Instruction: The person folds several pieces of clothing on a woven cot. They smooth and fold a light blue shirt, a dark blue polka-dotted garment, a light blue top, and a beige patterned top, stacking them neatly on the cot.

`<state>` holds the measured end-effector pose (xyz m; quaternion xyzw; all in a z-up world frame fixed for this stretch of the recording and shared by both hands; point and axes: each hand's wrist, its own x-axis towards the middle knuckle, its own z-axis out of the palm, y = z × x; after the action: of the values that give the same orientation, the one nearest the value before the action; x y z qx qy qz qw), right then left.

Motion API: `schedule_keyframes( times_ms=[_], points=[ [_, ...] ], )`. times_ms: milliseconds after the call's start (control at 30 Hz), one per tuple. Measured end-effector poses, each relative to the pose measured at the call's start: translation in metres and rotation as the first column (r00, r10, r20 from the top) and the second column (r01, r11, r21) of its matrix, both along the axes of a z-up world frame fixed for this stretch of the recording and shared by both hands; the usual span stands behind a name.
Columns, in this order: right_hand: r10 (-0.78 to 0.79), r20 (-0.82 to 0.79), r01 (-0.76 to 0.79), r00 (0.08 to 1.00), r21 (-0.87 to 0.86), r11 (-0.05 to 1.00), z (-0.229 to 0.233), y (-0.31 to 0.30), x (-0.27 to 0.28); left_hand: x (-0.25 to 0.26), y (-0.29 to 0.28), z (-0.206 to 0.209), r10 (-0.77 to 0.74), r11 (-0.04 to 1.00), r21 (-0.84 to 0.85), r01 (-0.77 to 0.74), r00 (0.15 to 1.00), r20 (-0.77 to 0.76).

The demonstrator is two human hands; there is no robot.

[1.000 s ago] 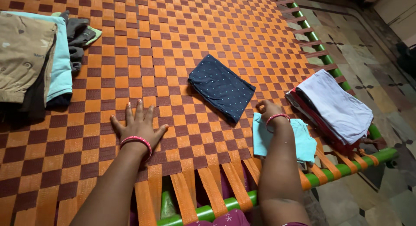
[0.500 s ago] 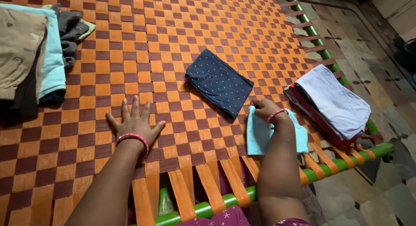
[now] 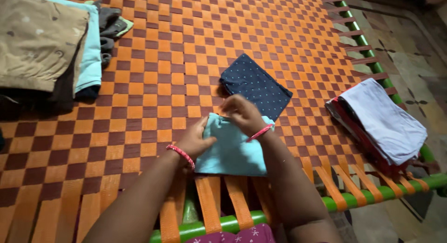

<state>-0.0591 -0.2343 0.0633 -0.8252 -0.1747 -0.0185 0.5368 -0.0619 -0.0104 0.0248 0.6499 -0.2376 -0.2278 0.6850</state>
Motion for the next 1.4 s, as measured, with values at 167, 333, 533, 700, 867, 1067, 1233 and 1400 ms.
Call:
schedule_keyframes(
  times_ms=[167, 333, 533, 700, 867, 1067, 1233, 1400],
  points=[
    [-0.177, 0.258, 0.289, 0.950, -0.505, 0.814, -0.026, -0.058, 0.009, 0.022, 0.030, 0.012, 0.305, 0.942, 0.209, -0.262, 0.928, -0.212],
    [-0.167, 0.265, 0.299, 0.950, -0.609, 0.735, -0.056, -0.098, 0.017, 0.043, 0.067, 0.020, 0.534, 0.741, 0.448, -0.501, 0.843, 0.059],
    [-0.117, 0.260, 0.273, 0.958, -0.719, 0.640, -0.055, -0.095, 0.016, 0.057, 0.117, 0.013, 0.436, 0.173, 0.346, -0.922, 0.387, 0.813],
    [-0.149, 0.269, 0.308, 0.951, -0.806, 0.506, -0.061, -0.098, 0.021, 0.041, 0.080, 0.015, 0.268, 0.480, 0.433, -0.763, 0.597, 0.756],
    [-0.370, 0.238, 0.382, 0.898, -0.839, 0.387, -0.066, -0.136, 0.026, 0.003, 0.023, 0.026, 0.015, 0.608, 0.583, -0.539, 0.742, 0.670],
    [-0.602, 0.245, 0.472, 0.760, -0.844, 0.253, -0.050, -0.119, 0.019, -0.005, 0.013, 0.030, -0.010, 0.528, 0.639, -0.560, 0.748, 0.664],
    [-0.306, 0.219, 0.345, 0.927, -0.817, 0.461, -0.046, -0.028, 0.019, 0.017, 0.028, 0.016, 0.323, 0.694, 0.538, -0.479, 0.875, 0.362],
    [-0.136, 0.186, 0.230, 0.973, -0.773, 0.591, -0.053, 0.042, 0.007, 0.041, 0.052, -0.008, 0.508, 0.846, 0.237, -0.478, 0.857, -0.089]
  ],
)
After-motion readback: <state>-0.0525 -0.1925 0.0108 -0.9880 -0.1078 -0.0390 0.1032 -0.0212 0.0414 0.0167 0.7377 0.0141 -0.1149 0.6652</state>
